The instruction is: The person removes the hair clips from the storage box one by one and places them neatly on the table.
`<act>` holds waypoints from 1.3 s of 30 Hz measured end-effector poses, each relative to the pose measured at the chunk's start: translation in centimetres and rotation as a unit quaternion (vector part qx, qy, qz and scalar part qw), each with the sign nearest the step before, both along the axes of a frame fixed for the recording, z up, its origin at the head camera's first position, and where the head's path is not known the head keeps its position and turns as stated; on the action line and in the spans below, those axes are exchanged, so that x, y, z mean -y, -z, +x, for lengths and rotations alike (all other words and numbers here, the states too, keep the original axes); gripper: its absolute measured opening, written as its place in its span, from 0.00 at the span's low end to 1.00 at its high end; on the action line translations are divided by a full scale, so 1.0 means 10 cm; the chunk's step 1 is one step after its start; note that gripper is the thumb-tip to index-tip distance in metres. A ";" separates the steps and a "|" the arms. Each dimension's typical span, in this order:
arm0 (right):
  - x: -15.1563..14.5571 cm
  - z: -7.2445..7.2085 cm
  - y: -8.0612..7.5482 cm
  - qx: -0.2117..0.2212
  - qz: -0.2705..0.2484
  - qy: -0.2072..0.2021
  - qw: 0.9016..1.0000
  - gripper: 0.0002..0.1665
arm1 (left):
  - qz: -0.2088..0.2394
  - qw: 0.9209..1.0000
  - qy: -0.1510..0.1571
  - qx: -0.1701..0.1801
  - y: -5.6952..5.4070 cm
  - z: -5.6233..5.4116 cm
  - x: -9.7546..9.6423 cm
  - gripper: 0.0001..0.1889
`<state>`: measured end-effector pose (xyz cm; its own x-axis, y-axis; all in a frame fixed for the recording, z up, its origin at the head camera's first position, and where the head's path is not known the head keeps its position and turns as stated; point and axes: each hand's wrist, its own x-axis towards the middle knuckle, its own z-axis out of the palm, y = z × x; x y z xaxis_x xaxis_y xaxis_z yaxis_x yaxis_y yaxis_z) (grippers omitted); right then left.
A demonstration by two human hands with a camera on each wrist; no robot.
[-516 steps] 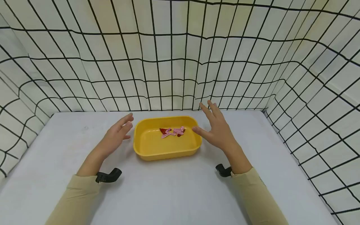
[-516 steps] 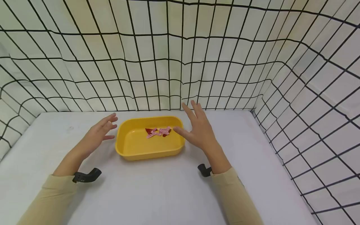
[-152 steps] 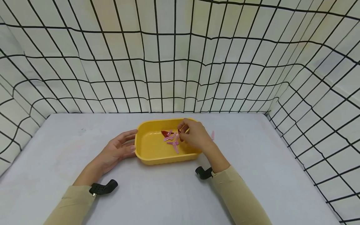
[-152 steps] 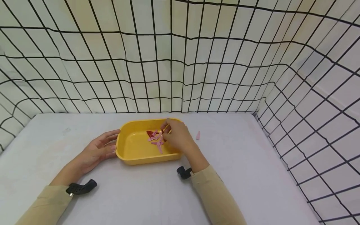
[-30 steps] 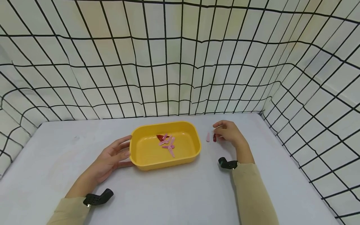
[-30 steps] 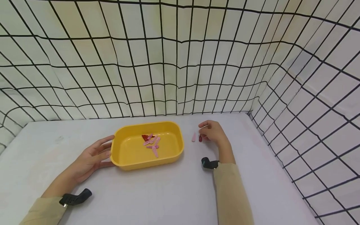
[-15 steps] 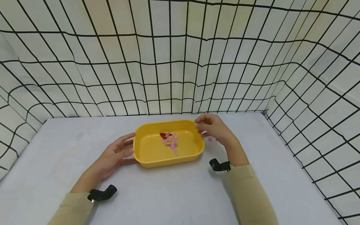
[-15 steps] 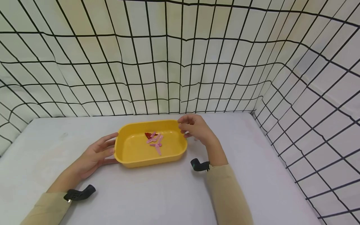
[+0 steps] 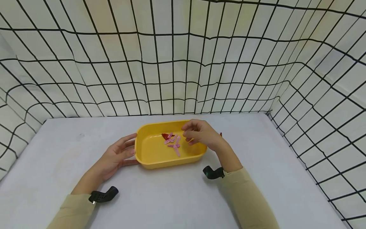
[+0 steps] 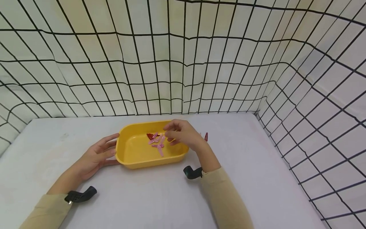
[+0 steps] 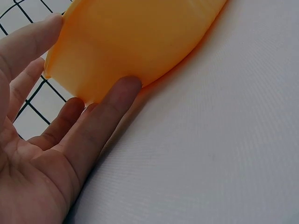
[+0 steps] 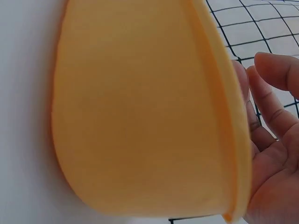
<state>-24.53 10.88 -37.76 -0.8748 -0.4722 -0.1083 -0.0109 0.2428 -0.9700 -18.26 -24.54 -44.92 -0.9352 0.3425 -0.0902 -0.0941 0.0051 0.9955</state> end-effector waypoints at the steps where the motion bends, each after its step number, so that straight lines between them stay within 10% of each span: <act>1: 0.02 0.00 0.01 0.000 -0.001 -0.007 1.000 0.13 | 0.001 1.000 -0.001 0.000 0.00 0.00 0.00 0.32; 10: 0.25 -0.01 0.22 -0.030 0.101 -0.037 0.994 0.14 | 0.004 1.000 -0.003 0.009 0.03 -0.03 -0.01 0.32; 21: 0.43 0.01 0.38 -0.139 0.282 -0.063 0.947 0.15 | 0.005 1.000 0.002 0.009 0.08 0.02 0.00 0.32; 39: 0.52 0.03 0.33 -0.104 0.295 -0.033 0.949 0.10 | 0.004 1.000 0.005 0.000 0.02 -0.01 0.03 0.32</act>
